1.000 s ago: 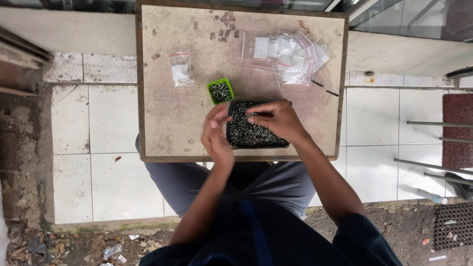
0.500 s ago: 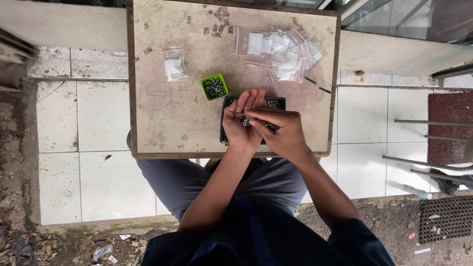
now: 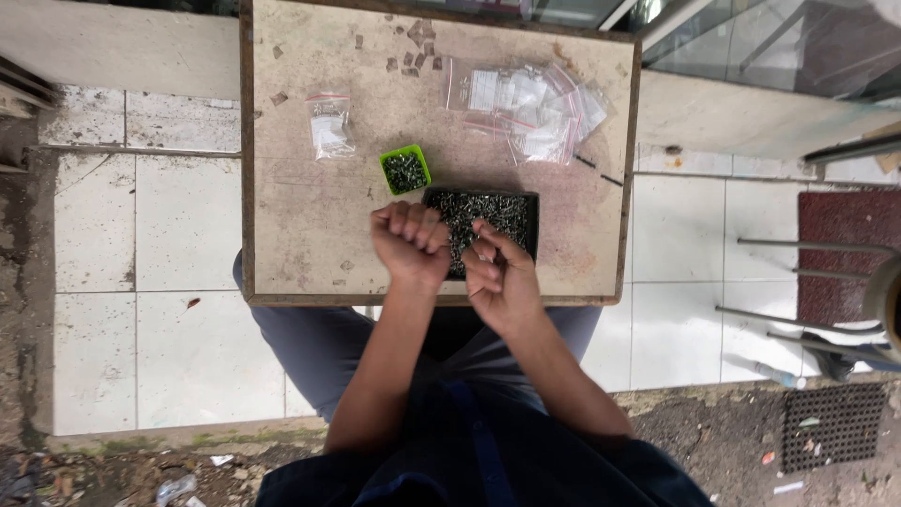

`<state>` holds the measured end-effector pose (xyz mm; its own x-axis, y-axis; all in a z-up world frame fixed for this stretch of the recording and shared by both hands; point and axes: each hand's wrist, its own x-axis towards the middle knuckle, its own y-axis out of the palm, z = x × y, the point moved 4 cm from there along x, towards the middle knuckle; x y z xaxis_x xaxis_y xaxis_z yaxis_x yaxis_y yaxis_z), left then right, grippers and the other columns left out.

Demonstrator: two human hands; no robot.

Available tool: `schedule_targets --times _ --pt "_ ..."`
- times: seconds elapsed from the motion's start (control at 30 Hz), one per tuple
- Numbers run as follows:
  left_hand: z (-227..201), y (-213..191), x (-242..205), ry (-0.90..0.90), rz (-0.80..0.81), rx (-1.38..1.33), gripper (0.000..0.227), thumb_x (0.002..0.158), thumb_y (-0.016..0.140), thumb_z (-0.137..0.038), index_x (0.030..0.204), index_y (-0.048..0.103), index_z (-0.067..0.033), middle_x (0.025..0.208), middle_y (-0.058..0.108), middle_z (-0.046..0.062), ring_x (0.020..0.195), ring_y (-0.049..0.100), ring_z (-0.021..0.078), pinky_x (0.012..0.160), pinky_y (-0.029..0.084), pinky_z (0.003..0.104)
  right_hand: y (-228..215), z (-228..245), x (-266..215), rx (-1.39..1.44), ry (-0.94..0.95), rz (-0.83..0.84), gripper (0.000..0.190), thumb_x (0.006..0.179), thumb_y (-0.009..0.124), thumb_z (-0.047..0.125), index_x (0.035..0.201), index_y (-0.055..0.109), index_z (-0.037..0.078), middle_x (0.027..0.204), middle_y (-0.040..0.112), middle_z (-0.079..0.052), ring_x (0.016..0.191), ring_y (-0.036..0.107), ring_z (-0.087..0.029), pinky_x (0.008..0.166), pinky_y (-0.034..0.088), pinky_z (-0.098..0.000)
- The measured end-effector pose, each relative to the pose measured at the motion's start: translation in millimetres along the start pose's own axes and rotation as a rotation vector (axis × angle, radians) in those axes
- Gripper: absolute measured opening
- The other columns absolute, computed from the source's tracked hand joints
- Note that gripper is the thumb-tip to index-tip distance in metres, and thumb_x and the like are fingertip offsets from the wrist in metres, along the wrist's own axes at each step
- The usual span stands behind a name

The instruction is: Sorting small screws from a tray into small plastic bags using a small container as a scoop.

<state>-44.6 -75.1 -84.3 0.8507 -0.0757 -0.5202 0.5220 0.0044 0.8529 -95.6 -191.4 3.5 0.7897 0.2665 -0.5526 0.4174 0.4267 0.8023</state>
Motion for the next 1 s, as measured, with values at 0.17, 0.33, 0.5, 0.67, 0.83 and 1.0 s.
schedule_targets --times 0.17,0.33,0.5,0.67,0.83,1.0 --pt "-66 19 -1 0.354 -0.026 0.263 0.037 0.091 0.051 -0.033 0.06 0.032 -0.0269 0.053 0.017 -0.008 0.042 0.018 0.0105 0.037 0.013 0.024 -9 4 44 -0.185 0.039 0.015 0.02 0.105 0.061 0.02 0.106 0.076 0.008 0.059 0.033 0.006 0.046 0.034 -0.004 0.033 0.024 -0.0117" --pt "-113 -2 17 0.89 -0.062 0.847 0.048 0.108 0.043 -0.026 0.06 0.039 -0.0193 0.052 0.025 -0.004 0.045 0.023 0.0116 0.045 0.02 0.024 -3 36 89 -0.764 -0.215 0.108 0.023 0.109 0.059 0.017 0.114 0.072 0.0 0.061 0.032 -0.001 0.043 0.036 -0.009 0.035 0.024 -0.0156" --pt "-104 6 10 1.151 0.122 1.263 0.062 0.115 0.037 -0.023 0.053 0.042 -0.0195 0.044 0.035 0.0 0.042 0.031 0.0124 0.045 0.028 0.026 17 42 63 -1.589 -0.218 0.263 0.026 0.112 0.049 0.004 0.114 0.073 -0.006 0.064 0.056 -0.009 0.041 0.05 -0.012 0.04 0.035 -0.0227" --pt "-106 4 13 1.203 0.193 1.254 0.063 0.116 0.035 -0.02 0.053 0.042 -0.0191 0.043 0.037 0.001 0.04 0.031 0.0133 0.045 0.031 0.026 31 44 41 -1.906 -0.41 0.436 0.028 0.099 0.067 -0.004 0.127 0.075 -0.003 0.09 0.076 -0.023 0.048 0.066 -0.022 0.044 0.049 -0.0315" --pt "-105 5 13 1.191 0.237 1.245 0.063 0.117 0.035 -0.018 0.054 0.043 -0.0177 0.044 0.038 0.001 0.041 0.032 0.0131 0.045 0.031 0.027 47 78 59 -1.875 -0.641 0.304 0.033 0.092 0.078 -0.006 0.123 0.08 0.006 0.097 0.079 -0.018 0.054 0.073 -0.023 0.045 0.055 -0.0294" --pt "-106 13 5 1.202 0.232 1.3 0.064 0.117 0.034 -0.02 0.054 0.043 -0.0176 0.042 0.037 0.002 0.041 0.032 0.0132 0.045 0.03 0.028 13 121 151 -2.546 -0.97 0.291 0.031 0.081 0.087 0.002 0.11 0.084 0.011 0.1 0.074 -0.006 0.092 0.075 -0.029 0.08 0.064 -0.0396"
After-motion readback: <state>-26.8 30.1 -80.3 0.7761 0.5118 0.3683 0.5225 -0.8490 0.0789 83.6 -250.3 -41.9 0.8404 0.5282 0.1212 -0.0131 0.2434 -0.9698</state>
